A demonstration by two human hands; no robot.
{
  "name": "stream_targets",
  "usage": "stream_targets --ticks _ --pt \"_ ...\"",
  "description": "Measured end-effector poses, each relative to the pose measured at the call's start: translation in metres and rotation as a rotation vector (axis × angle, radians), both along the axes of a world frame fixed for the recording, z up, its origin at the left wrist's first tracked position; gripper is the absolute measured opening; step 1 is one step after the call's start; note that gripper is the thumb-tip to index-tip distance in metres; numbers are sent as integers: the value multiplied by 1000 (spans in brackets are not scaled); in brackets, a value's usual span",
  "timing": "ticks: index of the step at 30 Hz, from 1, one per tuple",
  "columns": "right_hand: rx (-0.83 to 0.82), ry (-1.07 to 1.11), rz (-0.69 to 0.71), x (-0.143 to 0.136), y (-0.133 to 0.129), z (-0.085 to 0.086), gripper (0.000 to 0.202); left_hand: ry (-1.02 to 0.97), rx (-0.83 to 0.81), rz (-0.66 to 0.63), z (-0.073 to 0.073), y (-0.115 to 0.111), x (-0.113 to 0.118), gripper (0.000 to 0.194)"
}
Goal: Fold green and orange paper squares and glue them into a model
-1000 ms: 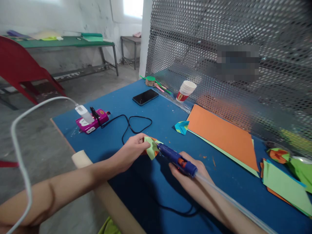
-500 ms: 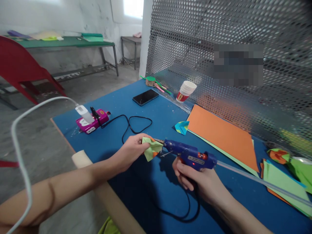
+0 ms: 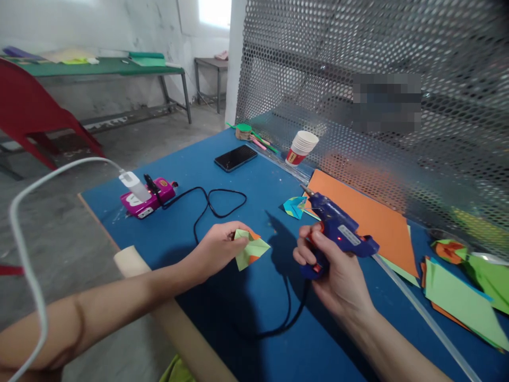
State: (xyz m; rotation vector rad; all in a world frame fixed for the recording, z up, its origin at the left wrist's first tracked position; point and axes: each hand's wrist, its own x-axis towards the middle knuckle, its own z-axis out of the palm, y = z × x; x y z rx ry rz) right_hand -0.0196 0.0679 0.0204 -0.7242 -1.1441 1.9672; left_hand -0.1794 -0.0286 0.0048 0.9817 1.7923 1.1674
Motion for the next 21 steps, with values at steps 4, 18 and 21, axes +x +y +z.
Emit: stream_targets --ticks 4,18,21 --pt "139 -225 -26 -6 1 -16 20 -11 45 -71 -5 0 1 18" --pt "361 -594 37 -9 -11 -26 29 37 116 -225 -3 1 5 22" --pt "354 -612 43 -10 -12 -25 28 59 119 -247 -5 1 6 23"
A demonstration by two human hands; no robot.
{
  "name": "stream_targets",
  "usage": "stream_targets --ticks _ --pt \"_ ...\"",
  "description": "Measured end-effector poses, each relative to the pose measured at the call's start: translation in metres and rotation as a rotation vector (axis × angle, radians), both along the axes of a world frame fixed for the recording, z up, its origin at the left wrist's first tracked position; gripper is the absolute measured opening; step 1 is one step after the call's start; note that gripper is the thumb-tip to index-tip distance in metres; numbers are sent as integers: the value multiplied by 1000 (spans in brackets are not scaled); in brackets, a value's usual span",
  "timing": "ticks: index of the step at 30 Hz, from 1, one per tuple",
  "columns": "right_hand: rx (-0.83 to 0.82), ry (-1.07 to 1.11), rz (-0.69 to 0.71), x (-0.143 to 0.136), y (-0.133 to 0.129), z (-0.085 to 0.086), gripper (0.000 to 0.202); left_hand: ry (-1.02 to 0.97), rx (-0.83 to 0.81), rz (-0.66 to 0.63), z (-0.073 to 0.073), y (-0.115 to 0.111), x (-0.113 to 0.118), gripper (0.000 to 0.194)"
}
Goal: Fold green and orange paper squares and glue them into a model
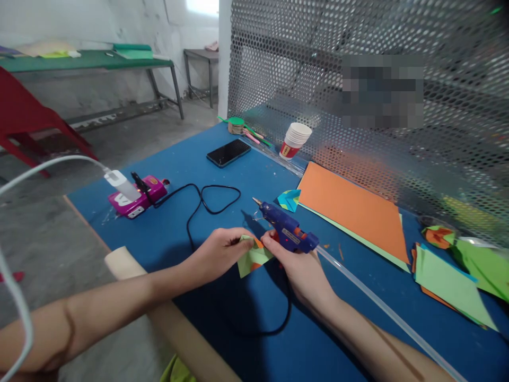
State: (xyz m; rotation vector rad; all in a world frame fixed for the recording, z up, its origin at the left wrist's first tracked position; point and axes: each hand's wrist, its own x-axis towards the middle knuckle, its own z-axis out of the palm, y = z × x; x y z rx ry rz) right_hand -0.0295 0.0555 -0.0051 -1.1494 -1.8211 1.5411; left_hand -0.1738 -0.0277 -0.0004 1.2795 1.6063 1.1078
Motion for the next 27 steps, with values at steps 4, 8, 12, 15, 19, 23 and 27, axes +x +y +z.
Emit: stream_targets --ticks 4,8,12,15,19,23,27 --pt "30 -33 26 0 -1 2 25 18 -10 -8 -1 0 0 24" --pt "72 -37 47 1 -1 2 22 6 -23 -14 0 0 1 24" --pt "89 -70 72 0 -1 4 23 -15 -8 -14 -2 1 1 22" --pt "101 -89 70 -1 -3 7 23 -2 9 -5 -4 1 1 21" --pt "90 -116 25 -3 -6 13 24 17 3 28 -5 1 2 19" --pt "88 -70 -5 -4 -9 12 26 -20 -22 19 -4 -1 3 15" --pt "114 -49 -8 -2 -11 9 24 -78 -45 -10 -3 -2 4 9"
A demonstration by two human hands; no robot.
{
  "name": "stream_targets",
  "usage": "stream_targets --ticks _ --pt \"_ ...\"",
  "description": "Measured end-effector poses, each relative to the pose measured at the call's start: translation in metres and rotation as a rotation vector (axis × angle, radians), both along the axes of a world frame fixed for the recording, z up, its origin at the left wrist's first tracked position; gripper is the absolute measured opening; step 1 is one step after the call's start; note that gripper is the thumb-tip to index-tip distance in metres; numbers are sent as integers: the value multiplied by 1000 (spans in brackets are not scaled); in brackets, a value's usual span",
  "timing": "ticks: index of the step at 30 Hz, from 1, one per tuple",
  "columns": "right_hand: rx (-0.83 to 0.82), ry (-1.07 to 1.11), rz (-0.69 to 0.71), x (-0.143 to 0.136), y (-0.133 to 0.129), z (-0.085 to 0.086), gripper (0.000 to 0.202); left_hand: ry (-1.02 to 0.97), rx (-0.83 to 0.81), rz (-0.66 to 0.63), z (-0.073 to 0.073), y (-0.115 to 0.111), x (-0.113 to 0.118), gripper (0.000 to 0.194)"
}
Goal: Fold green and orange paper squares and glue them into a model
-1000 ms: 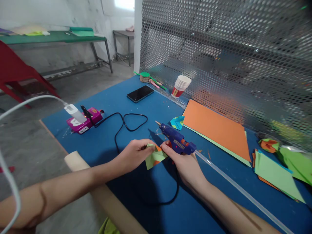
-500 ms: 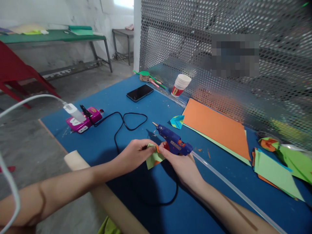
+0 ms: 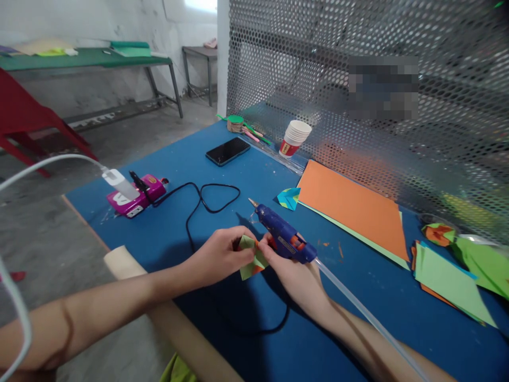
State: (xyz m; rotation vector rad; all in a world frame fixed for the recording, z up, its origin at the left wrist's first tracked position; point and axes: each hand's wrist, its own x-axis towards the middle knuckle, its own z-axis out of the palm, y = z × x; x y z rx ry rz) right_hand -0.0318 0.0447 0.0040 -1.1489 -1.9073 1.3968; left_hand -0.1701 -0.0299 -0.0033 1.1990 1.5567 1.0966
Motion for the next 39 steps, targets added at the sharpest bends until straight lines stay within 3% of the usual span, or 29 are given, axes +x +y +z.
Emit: stream_targets --ticks 19,24,31,39 --pt "3 87 26 1 -4 2 26 71 137 51 2 0 -2 12" --pt "25 57 17 1 -4 1 25 81 58 77 3 -1 -1 12" --pt "33 54 19 3 -3 -3 26 -18 13 9 0 -3 2 11" --pt "102 87 20 4 -4 -6 23 300 75 0 2 -3 0 16"
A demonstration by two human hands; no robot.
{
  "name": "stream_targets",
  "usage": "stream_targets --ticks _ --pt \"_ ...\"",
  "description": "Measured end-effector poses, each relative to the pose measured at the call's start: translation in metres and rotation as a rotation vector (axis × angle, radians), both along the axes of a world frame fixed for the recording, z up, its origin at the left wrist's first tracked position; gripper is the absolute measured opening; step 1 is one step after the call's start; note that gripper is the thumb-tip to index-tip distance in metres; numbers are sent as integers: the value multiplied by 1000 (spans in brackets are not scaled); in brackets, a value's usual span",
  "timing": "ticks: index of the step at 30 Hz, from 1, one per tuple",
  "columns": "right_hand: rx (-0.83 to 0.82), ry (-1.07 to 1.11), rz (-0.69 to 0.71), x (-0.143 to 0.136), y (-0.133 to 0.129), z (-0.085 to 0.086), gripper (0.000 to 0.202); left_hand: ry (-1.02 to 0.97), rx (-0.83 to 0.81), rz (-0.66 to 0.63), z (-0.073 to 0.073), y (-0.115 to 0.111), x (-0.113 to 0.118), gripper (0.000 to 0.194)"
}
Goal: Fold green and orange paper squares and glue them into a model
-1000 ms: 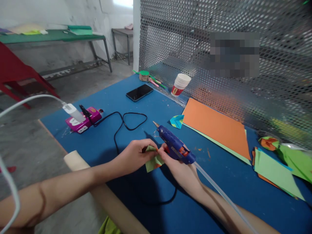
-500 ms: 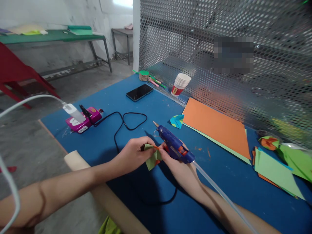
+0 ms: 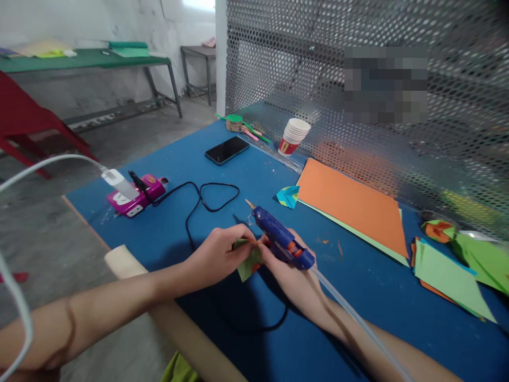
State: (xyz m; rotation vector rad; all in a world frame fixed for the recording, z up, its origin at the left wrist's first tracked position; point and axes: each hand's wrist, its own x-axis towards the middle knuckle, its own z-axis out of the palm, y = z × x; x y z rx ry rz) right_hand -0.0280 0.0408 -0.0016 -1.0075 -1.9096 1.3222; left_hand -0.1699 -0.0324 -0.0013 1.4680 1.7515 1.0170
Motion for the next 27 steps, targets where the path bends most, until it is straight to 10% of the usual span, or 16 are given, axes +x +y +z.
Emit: stream_targets --ticks 27 --pt "-38 -11 -30 2 -1 1 22 27 26 52 -5 -3 3 10"
